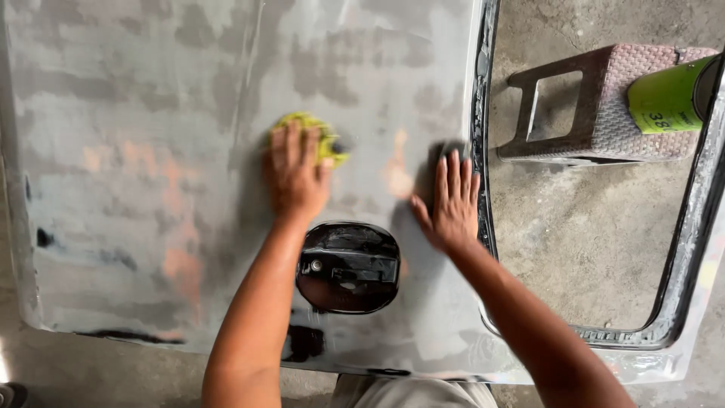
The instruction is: The person scrubs a large, detached car door panel with a black sponge and a yellow cloth. They dip the sponge into a green bucket of water to wet it and continue scrubbing the surface, including the edges and the area around the door handle.
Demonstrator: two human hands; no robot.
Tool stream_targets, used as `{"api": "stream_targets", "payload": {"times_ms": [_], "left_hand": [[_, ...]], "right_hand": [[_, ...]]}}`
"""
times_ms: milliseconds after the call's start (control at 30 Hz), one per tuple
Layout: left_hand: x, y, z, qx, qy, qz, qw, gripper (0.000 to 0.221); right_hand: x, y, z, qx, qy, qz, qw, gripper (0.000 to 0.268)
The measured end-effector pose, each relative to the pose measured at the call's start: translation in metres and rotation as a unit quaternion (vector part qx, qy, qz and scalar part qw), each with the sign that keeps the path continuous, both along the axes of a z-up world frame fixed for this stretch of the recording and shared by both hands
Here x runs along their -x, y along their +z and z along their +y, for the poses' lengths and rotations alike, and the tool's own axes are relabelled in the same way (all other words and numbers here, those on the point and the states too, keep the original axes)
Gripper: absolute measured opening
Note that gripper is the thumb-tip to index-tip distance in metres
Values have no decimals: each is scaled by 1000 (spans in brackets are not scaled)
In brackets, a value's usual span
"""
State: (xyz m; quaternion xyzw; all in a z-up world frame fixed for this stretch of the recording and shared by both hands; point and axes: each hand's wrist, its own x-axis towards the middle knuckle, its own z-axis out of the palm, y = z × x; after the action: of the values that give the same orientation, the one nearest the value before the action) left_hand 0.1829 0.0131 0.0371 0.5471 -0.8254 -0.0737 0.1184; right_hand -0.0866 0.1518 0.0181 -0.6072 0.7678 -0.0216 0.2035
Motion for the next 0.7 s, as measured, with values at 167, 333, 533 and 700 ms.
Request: {"api": "stream_targets", "payload": {"times_ms": [167, 333, 533, 700], "left_hand": [[-27, 4, 13, -3, 94, 0, 996, 62], [-28, 0, 12, 10, 100, -5, 995, 65], [-26, 3, 11, 1, 109, -5, 994, 65], [-28, 0, 12, 7, 110, -10, 994, 66]], "right_hand": [[-8, 24, -122, -13, 1, -1, 1000, 100], [-55, 19, -77, 68, 216, 38, 973, 98], [18, 31, -46, -171, 427, 82, 884, 95], [25, 17, -132, 59, 96, 15, 994, 104]]}}
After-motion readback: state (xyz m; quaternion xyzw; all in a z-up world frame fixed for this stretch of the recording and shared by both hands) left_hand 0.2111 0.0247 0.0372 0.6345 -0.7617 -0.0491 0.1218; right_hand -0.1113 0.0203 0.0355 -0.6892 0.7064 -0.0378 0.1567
